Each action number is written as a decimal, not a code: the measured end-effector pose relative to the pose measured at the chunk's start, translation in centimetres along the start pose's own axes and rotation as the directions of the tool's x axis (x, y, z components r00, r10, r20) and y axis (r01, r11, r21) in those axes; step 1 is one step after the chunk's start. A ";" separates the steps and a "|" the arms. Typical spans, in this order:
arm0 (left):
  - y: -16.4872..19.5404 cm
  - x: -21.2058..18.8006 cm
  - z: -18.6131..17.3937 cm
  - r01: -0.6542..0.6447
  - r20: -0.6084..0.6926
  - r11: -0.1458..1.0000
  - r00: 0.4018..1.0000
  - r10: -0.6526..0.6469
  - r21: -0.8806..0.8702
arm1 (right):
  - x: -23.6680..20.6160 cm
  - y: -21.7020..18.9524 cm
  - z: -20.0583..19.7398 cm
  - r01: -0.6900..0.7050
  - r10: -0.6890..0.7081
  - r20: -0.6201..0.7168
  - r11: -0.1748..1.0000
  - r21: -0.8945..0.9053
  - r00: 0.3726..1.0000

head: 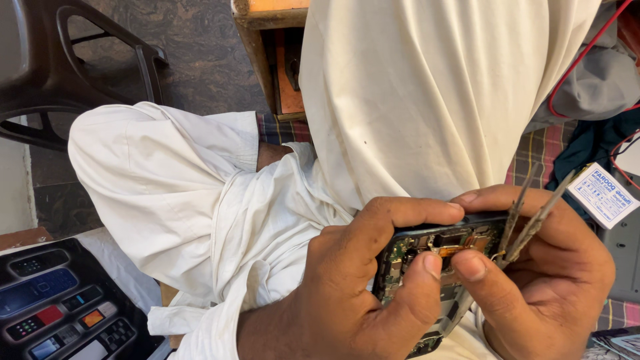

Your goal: The person holds a disassembled smartphone and uses tweezers to adjust and connect internal ribbon cables and components. The person flips the phone to wipe the back cover with a cloth, then returns to the interior to continue manipulating connectors and wires.

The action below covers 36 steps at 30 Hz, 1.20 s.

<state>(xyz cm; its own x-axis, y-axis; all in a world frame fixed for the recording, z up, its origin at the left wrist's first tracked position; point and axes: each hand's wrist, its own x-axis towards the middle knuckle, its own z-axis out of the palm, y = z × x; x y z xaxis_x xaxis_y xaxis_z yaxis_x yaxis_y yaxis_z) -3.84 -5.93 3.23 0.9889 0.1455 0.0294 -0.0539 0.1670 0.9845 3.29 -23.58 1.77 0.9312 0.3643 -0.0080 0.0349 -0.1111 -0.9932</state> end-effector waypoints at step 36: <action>-4.7 0.8 -1.0 0.092 -0.064 0.805 0.985 -0.159 -0.585 | 1.7 0.3 -0.2 -0.146 0.135 0.088 0.980 0.138 0.987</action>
<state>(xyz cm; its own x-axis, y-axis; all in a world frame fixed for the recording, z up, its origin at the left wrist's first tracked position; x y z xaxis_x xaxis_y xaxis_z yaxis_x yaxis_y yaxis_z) -2.96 -5.61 -1.56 0.9739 0.1794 -0.1388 -0.0335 0.7188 0.6944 5.01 -23.20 1.50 0.8917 0.4262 -0.1523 -0.1523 -0.0343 -0.9877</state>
